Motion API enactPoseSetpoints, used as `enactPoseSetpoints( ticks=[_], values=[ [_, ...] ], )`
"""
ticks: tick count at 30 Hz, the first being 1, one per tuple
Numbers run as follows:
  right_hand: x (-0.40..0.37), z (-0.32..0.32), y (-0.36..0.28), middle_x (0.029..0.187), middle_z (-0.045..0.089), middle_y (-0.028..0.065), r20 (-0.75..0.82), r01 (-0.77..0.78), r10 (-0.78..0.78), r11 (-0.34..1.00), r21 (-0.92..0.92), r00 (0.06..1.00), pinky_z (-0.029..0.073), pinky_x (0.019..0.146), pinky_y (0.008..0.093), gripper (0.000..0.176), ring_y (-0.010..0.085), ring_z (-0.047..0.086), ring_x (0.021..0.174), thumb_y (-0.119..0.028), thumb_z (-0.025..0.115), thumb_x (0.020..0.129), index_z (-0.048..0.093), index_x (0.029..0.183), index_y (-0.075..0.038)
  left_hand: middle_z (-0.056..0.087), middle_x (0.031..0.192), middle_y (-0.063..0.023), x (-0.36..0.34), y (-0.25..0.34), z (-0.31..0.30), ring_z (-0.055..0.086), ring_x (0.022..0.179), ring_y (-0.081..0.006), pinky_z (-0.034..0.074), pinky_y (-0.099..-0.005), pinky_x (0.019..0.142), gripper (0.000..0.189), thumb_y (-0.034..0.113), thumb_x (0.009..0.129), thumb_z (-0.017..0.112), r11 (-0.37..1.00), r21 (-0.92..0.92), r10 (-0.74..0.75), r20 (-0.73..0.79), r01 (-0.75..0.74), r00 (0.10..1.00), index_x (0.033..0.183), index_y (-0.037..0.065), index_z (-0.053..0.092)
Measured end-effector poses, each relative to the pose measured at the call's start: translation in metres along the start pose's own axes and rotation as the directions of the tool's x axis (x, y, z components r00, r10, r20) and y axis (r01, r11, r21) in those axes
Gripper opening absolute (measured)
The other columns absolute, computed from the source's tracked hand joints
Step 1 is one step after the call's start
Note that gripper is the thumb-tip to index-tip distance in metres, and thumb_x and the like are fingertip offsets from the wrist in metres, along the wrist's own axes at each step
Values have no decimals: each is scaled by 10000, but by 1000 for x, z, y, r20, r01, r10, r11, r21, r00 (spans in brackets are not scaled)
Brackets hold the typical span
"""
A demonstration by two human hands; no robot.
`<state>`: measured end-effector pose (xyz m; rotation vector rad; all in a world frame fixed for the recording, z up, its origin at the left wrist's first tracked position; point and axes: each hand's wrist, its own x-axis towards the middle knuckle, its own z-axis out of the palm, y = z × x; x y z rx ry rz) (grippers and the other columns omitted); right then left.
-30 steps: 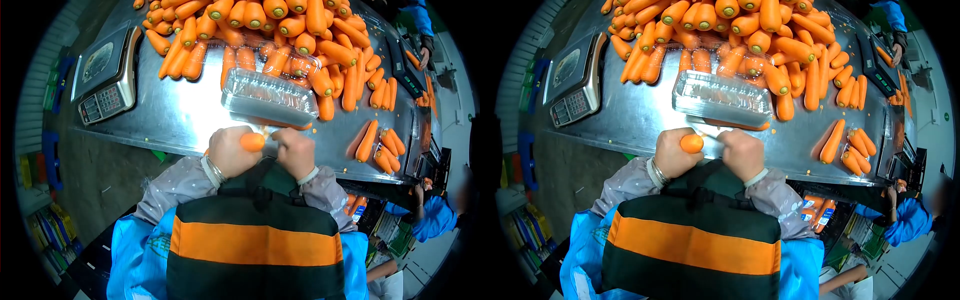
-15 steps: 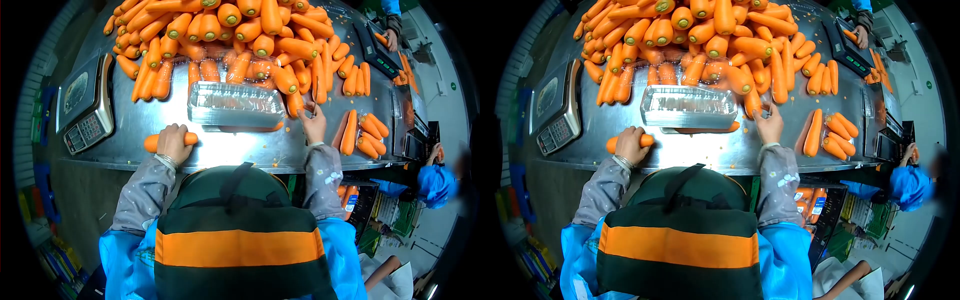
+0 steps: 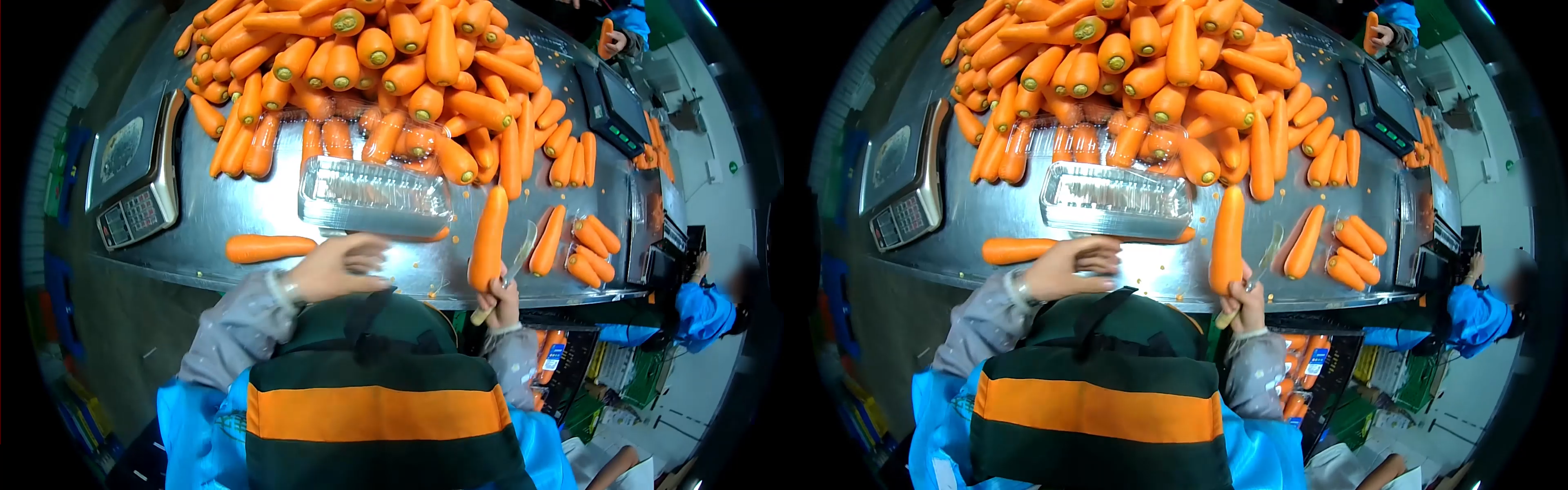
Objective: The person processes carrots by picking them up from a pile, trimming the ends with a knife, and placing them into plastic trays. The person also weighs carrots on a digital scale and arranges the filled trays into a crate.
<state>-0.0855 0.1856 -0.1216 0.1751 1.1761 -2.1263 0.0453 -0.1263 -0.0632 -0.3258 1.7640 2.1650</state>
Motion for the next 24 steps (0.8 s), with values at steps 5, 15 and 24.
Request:
enactPoseSetpoints(
  ticks=[5, 15, 24],
  values=[
    [-12, 64, -1, 792, 570, 25, 236, 45, 61, 907, -419, 970, 345, 450, 169, 502, 36, 449, 501, 6, 684, 708, 515, 1178, 63, 607, 993, -76, 59, 31, 61, 602, 957, -183, 474, -336, 847, 401, 74, 694, 741, 914, -69, 393, -97, -400, 914, 1056, 23, 577],
    [-2, 119, -18, 650, 539, 75, 668, 684, -365, -108, -722, 648, 450, 506, 347, 215, 280, 572, 591, 77, 549, 576, 592, 734, -62, 563, 626, -144, 29, 27, 67, 592, 601, -331, 452, -342, 521, 143, 36, 625, 687, 681, 680, 550, -230, -272, 803, 684, 50, 557],
    [21, 80, 2, 686, 595, 90, 475, 503, -406, -43, -863, 781, 466, 536, 344, 208, 263, 602, 611, 62, 541, 648, 630, 788, -62, 576, 640, -146, 23, 24, 64, 599, 608, -325, 464, -344, 544, 131, 16, 608, 658, 675, 698, 546, -255, -239, 798, 692, 43, 560]
  ],
)
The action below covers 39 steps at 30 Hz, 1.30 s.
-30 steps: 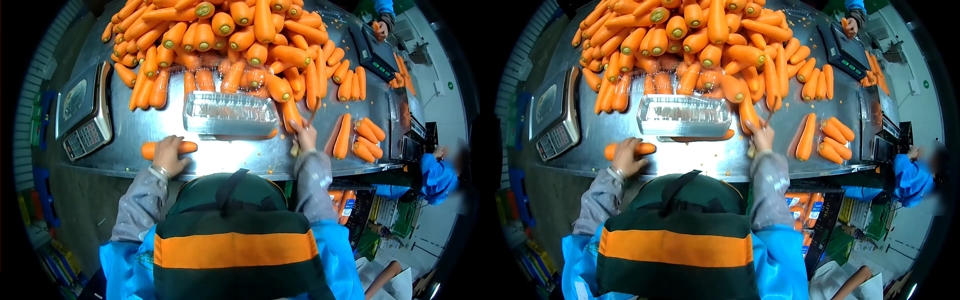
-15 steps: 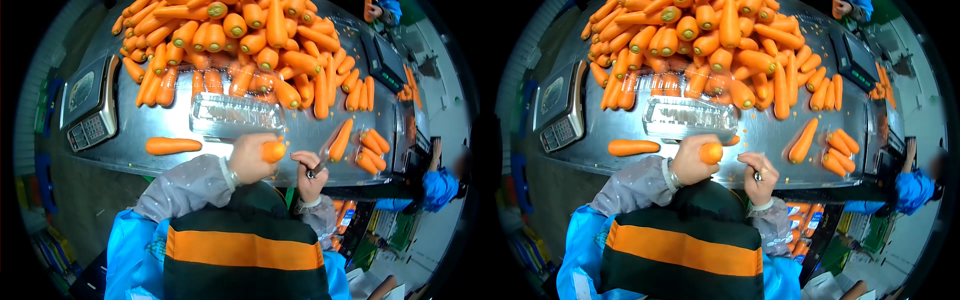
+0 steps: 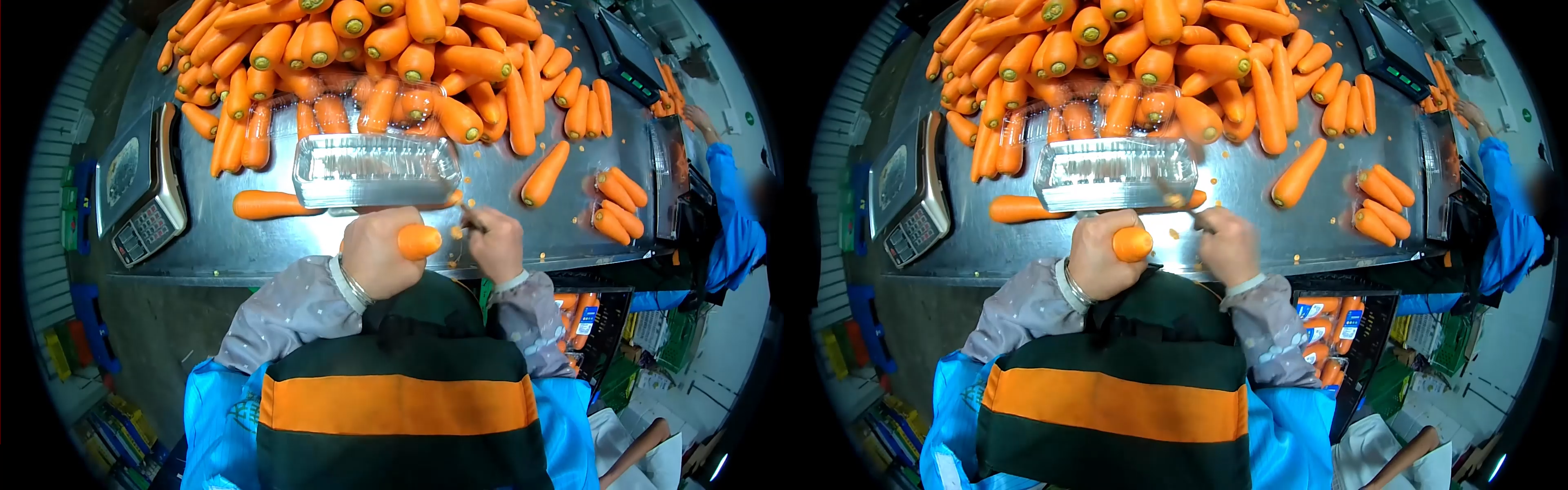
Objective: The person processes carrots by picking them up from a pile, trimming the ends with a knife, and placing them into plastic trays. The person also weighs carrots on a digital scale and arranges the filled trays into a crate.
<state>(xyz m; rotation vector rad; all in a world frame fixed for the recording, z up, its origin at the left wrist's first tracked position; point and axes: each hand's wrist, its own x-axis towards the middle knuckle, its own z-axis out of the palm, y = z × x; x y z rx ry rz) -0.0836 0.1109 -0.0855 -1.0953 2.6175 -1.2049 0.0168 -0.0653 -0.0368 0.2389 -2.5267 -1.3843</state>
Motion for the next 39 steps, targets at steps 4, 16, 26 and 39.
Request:
enactPoseSetpoints(
  ticks=[4, 16, 26, 39],
  values=[
    [-5, -19, 45, 696, 631, 81, -111, -251, 278, 946, 206, 954, 469, 596, 296, 217, 182, 614, 643, 40, 556, 735, 661, 908, -36, 594, 674, -140, -1, -3, -6, 606, 647, -333, 474, -345, 578, 125, 10, 615, 635, 1000, -9, -23, 22, 23, 999, 718, 48, 573],
    [57, -22, 149, 1043, 598, 228, -356, -812, 751, 582, -42, 557, 397, 930, 408, 926, 356, 544, 1057, -564, 737, 633, 409, 1271, 21, 610, 988, -141, -39, -99, -28, 573, 966, -316, 441, -414, 858, 519, 128, 643, 700, 735, 679, -273, 305, -7, 912, 1133, 79, 536],
    [-34, -11, 46, 916, 579, 81, 130, -210, 540, 89, 974, 831, 336, 375, 190, 540, 63, 448, 473, -103, 655, 784, 399, 1258, -75, 492, 1204, -105, 28, -32, 11, 508, 1098, -154, 434, -292, 961, 720, 121, 766, 746, 665, -492, -217, 593, 562, 775, 1349, 10, 339],
    [8, -40, -33, 623, 537, 82, -82, 208, -205, 978, 23, 975, 433, 489, 340, 137, 268, 569, 568, 52, 552, 598, 581, 682, -51, 613, 684, -142, 14, -2, 12, 628, 651, -308, 489, -348, 589, 157, 53, 641, 675, 1000, -20, 21, 61, -20, 998, 790, 56, 625]
  ],
)
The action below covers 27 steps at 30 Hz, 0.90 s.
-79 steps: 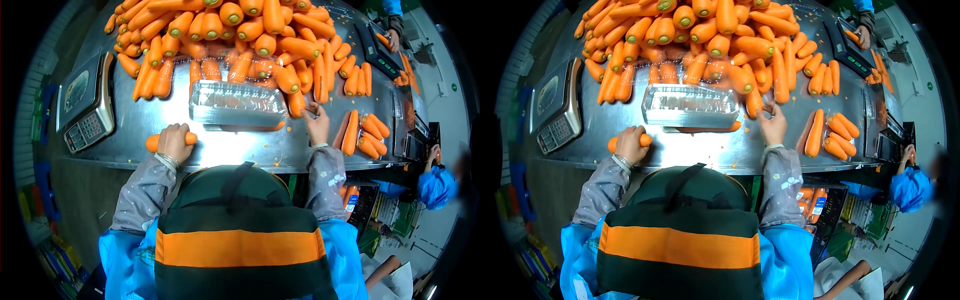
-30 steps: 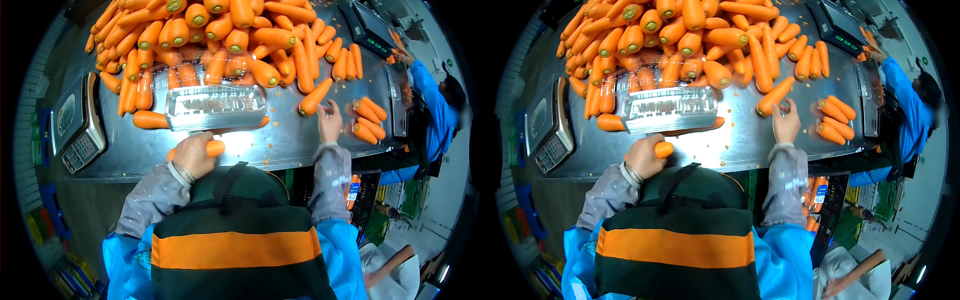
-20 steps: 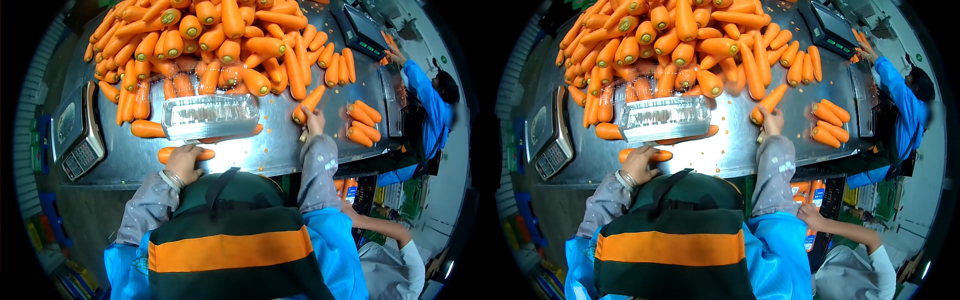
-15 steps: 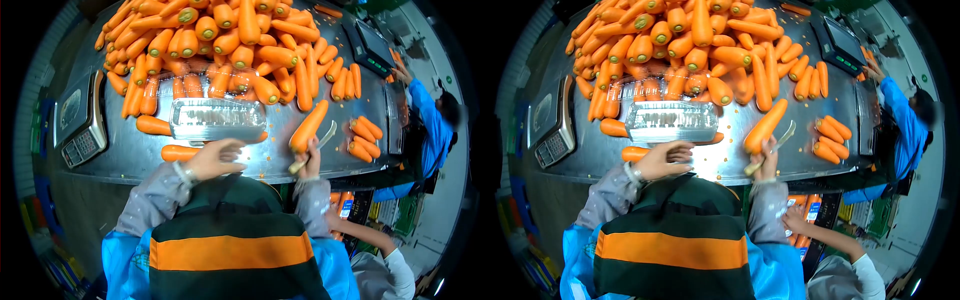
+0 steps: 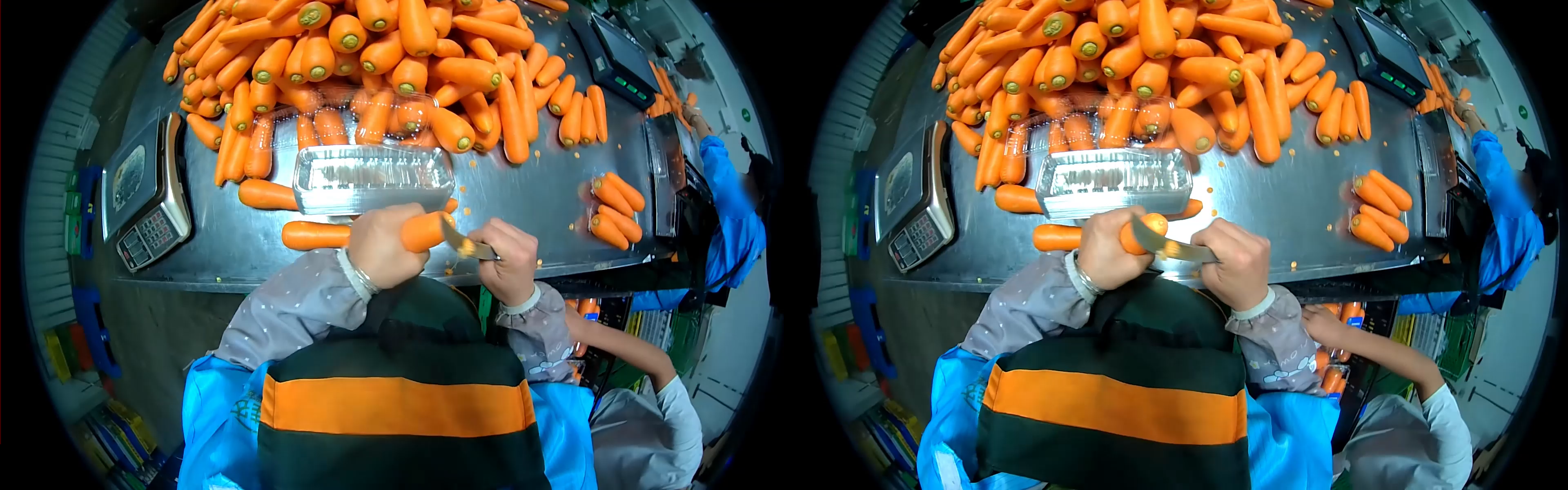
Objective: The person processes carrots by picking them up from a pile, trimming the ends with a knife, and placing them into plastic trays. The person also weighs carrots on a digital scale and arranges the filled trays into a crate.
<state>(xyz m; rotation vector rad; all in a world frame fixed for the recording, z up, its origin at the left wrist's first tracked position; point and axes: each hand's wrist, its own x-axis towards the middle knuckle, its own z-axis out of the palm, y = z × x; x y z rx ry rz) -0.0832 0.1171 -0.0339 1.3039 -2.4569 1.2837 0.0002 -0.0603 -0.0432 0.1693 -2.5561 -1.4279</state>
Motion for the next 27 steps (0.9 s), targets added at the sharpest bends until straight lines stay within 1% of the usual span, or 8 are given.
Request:
enactPoseSetpoints(
  ticks=[8, 13, 14, 17, 19, 21, 25, 27],
  values=[
    [10, 17, -11, 630, 549, 84, 58, 52, -48, 995, -84, 997, 453, 505, 379, 127, 291, 576, 590, 26, 541, 597, 573, 669, -73, 615, 653, -132, -8, -2, -11, 613, 604, -335, 480, -393, 535, 114, 73, 646, 680, 982, 187, 46, -58, -35, 997, 746, 66, 627],
    [-16, 14, 49, 724, 599, 150, 66, -307, 332, 919, -248, 941, 464, 584, 432, 100, 357, 585, 663, -23, 524, 673, 612, 694, -64, 610, 648, -97, -15, -4, -31, 600, 622, -314, 444, -411, 571, 131, 90, 606, 692, 940, 328, 114, -46, -93, 992, 709, 88, 610],
    [-20, 9, 54, 719, 594, 157, 26, -355, 369, 910, -215, 929, 469, 597, 401, 97, 359, 579, 656, -18, 527, 678, 612, 708, -53, 618, 729, -85, -18, -2, -43, 594, 722, -302, 427, -409, 635, 216, 110, 599, 672, 923, 383, 51, -17, -41, 999, 810, 107, 625],
    [-30, 8, 76, 656, 580, 67, 24, -463, 466, 868, 178, 884, 442, 577, 258, 67, 130, 543, 603, 25, 543, 750, 610, 750, 13, 625, 759, -79, -21, -17, -96, 592, 740, -300, 417, -405, 653, 273, 90, 597, 660, 893, 449, 74, -136, -5, 988, 869, 111, 641],
    [-25, 13, 71, 672, 554, 21, 138, -482, 462, 825, 294, 876, 421, 578, 220, 114, 87, 512, 623, 69, 495, 792, 594, 764, 19, 635, 804, -46, -26, -39, -141, 580, 820, -244, 377, -390, 772, 349, 91, 591, 664, 734, 664, -28, -179, 142, 983, 936, 145, 665],
    [-29, 27, 60, 643, 537, 27, 138, -463, 442, 846, 264, 886, 404, 564, 218, 145, 95, 502, 589, 77, 439, 769, 554, 719, 4, 597, 761, -20, -32, -75, -196, 560, 843, -232, 370, -374, 755, 242, 80, 590, 644, 573, 801, 94, -273, 172, 957, 818, 162, 638],
    [-36, 48, 41, 633, 541, 46, 151, -497, 474, 814, 300, 868, 414, 563, 222, 141, 101, 521, 584, 101, 435, 761, 547, 720, 26, 591, 861, -32, -39, -135, -298, 556, 911, -220, 378, -374, 827, 276, 77, 649, 645, 227, 898, -71, -371, 377, 926, 896, 200, 653],
    [-36, 58, 37, 620, 546, 54, 150, -531, 511, 786, 318, 846, 429, 572, 235, 144, 109, 531, 583, 112, 432, 742, 552, 728, 34, 596, 896, -40, -44, -181, -330, 558, 952, -223, 375, -380, 872, 265, 91, 690, 626, 216, 865, -58, -451, 452, 891, 928, 206, 657]
  ],
)
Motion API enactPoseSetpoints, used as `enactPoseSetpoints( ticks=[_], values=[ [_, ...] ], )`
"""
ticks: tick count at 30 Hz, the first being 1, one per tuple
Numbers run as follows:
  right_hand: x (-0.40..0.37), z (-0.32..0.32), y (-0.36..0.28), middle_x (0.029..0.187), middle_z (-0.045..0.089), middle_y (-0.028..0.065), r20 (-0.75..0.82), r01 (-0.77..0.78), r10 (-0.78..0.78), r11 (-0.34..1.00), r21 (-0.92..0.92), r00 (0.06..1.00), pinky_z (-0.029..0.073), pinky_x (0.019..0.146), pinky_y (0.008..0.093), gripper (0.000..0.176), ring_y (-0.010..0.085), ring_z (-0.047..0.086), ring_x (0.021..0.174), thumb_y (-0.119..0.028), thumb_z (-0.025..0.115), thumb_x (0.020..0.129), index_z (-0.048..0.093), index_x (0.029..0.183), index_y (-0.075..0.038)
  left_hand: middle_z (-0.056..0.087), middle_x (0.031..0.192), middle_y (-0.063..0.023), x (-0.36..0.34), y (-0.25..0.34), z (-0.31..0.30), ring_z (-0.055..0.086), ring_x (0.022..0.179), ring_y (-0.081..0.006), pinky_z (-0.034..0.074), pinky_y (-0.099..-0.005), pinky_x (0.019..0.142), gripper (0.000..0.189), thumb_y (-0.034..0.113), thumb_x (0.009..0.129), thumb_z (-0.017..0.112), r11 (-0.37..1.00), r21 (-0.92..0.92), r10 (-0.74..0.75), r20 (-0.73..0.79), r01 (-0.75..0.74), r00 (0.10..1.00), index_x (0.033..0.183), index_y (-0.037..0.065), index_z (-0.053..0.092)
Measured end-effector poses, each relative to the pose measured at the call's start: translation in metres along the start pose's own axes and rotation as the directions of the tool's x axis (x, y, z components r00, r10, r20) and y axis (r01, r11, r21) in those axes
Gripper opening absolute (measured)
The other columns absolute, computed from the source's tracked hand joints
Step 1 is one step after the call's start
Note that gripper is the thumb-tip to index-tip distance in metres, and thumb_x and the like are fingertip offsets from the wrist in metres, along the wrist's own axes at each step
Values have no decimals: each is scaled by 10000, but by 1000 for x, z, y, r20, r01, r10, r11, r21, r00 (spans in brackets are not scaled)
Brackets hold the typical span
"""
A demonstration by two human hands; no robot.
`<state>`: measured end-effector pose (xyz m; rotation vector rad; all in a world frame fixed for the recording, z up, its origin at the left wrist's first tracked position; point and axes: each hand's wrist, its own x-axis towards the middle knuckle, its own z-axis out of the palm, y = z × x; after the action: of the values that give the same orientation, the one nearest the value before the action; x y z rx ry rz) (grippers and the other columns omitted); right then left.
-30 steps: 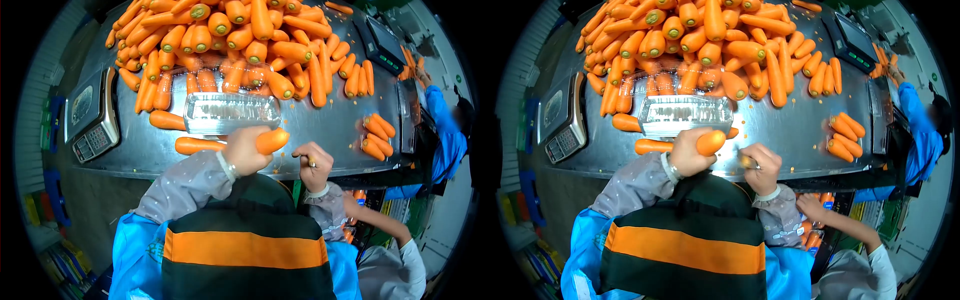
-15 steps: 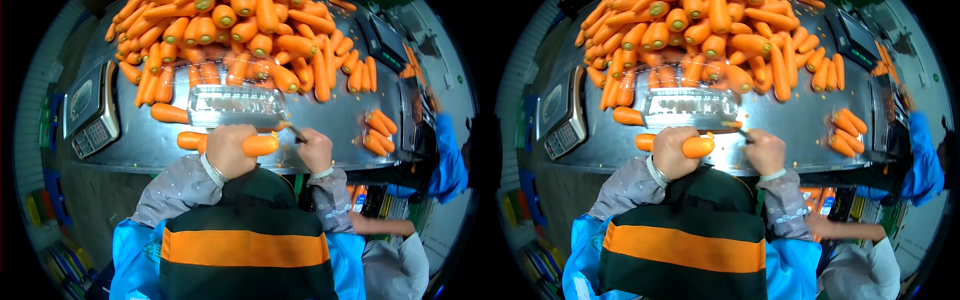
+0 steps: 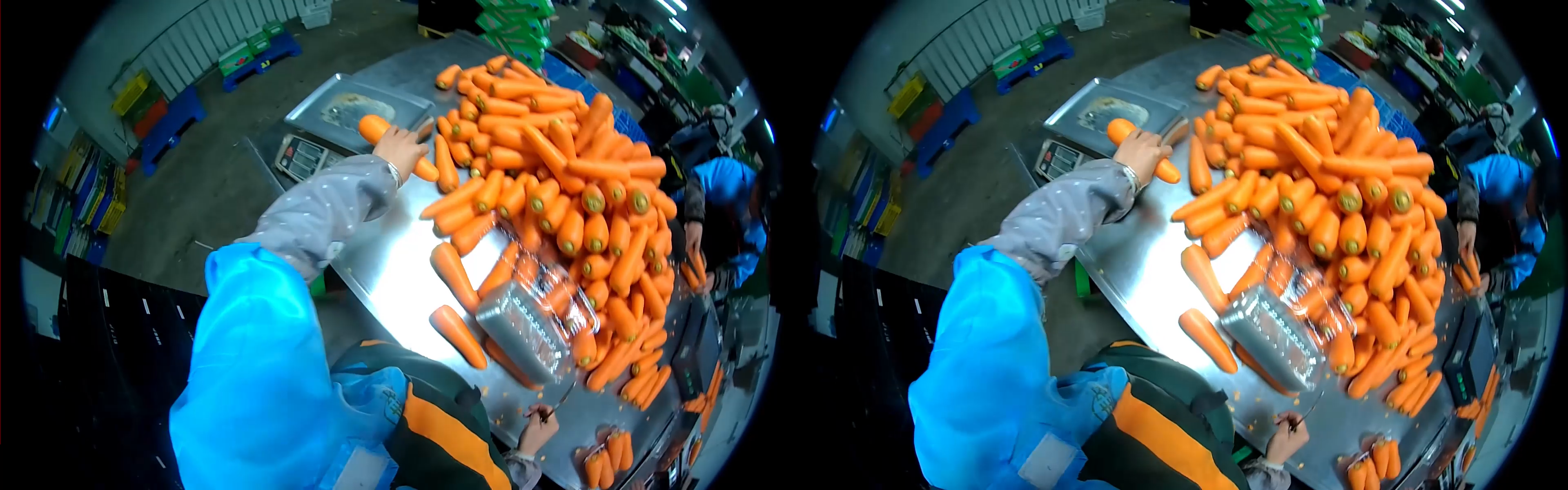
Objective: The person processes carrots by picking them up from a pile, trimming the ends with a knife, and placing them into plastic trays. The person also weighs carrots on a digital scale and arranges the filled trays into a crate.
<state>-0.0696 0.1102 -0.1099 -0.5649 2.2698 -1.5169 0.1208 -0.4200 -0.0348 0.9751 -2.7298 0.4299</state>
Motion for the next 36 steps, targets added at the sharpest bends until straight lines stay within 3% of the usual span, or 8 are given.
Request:
enactPoseSetpoints(
  ticks=[4, 8, 12, 14, 26, 29, 34, 36],
  values=[
    [3, 19, -16, 647, 536, 66, 30, 13, -13, 1000, 16, 999, 431, 564, 233, 145, 119, 527, 580, 126, 415, 729, 531, 722, 40, 592, 1030, -70, 2, -48, 52, 504, 1103, -251, 352, -449, 958, 305, 95, 706, 622, 997, -68, -27, 74, 32, 997, 1001, 170, 648],
    [5, 28, -29, 704, 533, 75, 32, 6, -7, 1000, 23, 999, 434, 563, 230, 161, 125, 521, 592, 131, 392, 711, 523, 747, 43, 475, 1297, -142, -26, -1, 20, 381, 1266, -329, 291, -469, 1046, 493, -38, 663, 614, 976, -177, -149, -135, 124, 980, 1130, 120, 595],
    [9, 37, -33, 709, 537, 78, 43, 10, -10, 1000, 6, 999, 441, 569, 233, 162, 129, 526, 597, 138, 392, 714, 522, 758, 52, 472, 1296, -143, -83, 55, -6, 349, 1308, -299, 263, -452, 1081, 536, -70, 652, 633, 801, -575, 74, -176, -163, 982, 1151, 109, 556],
    [9, 41, -36, 709, 540, 78, 60, 17, -17, 1000, 4, 998, 441, 570, 232, 163, 129, 529, 596, 139, 392, 717, 524, 764, 56, 476, 1286, -141, -94, 68, -14, 358, 1302, -292, 262, -456, 1081, 486, -66, 682, 620, 722, -682, 53, -114, -117, 992, 1131, 111, 561],
    [-6, 50, -47, 690, 546, 68, 58, 32, -31, 999, -27, 998, 433, 574, 226, 152, 124, 538, 605, 135, 425, 733, 544, 772, 48, 494, 1240, -142, -47, 3, -1, 397, 1242, -324, 284, -483, 1042, 489, -76, 661, 578, 906, -423, -66, -221, -34, 973, 1120, 93, 560],
    [-9, 52, -45, 680, 551, 63, 56, 34, -32, 999, -30, 998, 438, 584, 228, 151, 123, 550, 618, 132, 426, 734, 543, 771, 46, 500, 1240, -100, -26, -13, 24, 377, 1270, -290, 255, -532, 1039, 509, -72, 663, 580, 946, -319, -121, -168, 62, 978, 1126, 139, 569],
    [-6, 49, -43, 707, 584, 54, 122, 128, -106, 973, -193, 987, 454, 620, 233, 163, 110, 570, 662, 103, 470, 755, 585, 836, 20, 613, 1008, -116, -10, -27, 17, 536, 1071, -298, 394, -430, 943, 323, -50, 665, 600, 966, -241, -76, 84, 94, 994, 953, 94, 614],
    [-2, 58, -53, 786, 619, 45, 44, 145, -140, 977, -153, 989, 456, 632, 236, 193, 101, 559, 670, 64, 532, 763, 619, 917, -14, 630, 957, -151, -22, -9, -11, 586, 930, -343, 454, -419, 845, 290, -43, 701, 587, 856, -516, -194, -302, 11, 934, 965, 69, 627]
  ],
)
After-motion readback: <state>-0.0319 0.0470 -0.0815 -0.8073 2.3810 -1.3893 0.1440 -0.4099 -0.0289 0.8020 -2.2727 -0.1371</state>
